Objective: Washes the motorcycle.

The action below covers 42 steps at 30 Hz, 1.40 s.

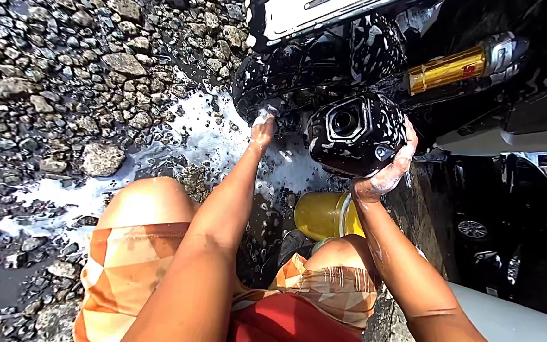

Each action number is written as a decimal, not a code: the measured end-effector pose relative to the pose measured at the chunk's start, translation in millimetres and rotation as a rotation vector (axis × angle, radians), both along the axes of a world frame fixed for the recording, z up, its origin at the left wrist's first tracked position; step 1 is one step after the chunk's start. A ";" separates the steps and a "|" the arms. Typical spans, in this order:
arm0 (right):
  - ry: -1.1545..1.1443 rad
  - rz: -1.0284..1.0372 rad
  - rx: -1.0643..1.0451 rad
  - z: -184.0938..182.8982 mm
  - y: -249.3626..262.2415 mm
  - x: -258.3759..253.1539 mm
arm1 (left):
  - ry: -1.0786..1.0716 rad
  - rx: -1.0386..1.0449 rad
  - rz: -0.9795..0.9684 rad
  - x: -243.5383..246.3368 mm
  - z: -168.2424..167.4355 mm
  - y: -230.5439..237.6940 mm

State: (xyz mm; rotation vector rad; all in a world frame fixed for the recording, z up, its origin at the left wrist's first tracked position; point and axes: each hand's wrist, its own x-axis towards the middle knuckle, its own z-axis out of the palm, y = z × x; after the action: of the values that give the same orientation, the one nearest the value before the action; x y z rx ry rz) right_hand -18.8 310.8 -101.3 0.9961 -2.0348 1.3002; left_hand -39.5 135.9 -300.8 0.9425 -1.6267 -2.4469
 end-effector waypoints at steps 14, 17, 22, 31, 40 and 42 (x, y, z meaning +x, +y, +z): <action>-0.007 0.002 0.008 1.1 -0.8 2.2 | 0.074 -0.665 -0.039 41.4 -13.0 84.5; 0.031 -0.016 0.023 0.4 -0.5 2.5 | 0.033 -0.583 0.012 34.6 -3.3 82.1; -0.002 -0.003 0.015 2.3 -2.3 3.5 | 0.149 -0.550 -0.014 50.4 44.6 97.4; -0.193 -0.171 -0.374 -16.9 3.5 32.5 | 0.131 -0.520 -0.308 58.5 45.7 44.9; -1.479 -0.252 -0.914 -144.6 -20.5 87.6 | 0.152 -0.990 -1.335 90.2 79.9 39.5; -1.333 -0.124 -0.767 -143.1 -36.0 63.0 | 0.143 -1.027 -1.186 85.4 93.3 1.6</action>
State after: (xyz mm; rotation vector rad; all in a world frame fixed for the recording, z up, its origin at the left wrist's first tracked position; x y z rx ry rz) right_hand 44.2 274.8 -244.4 -0.5366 -1.8645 2.7479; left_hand 45.9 137.4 -207.5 -0.4796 -3.3261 -1.2957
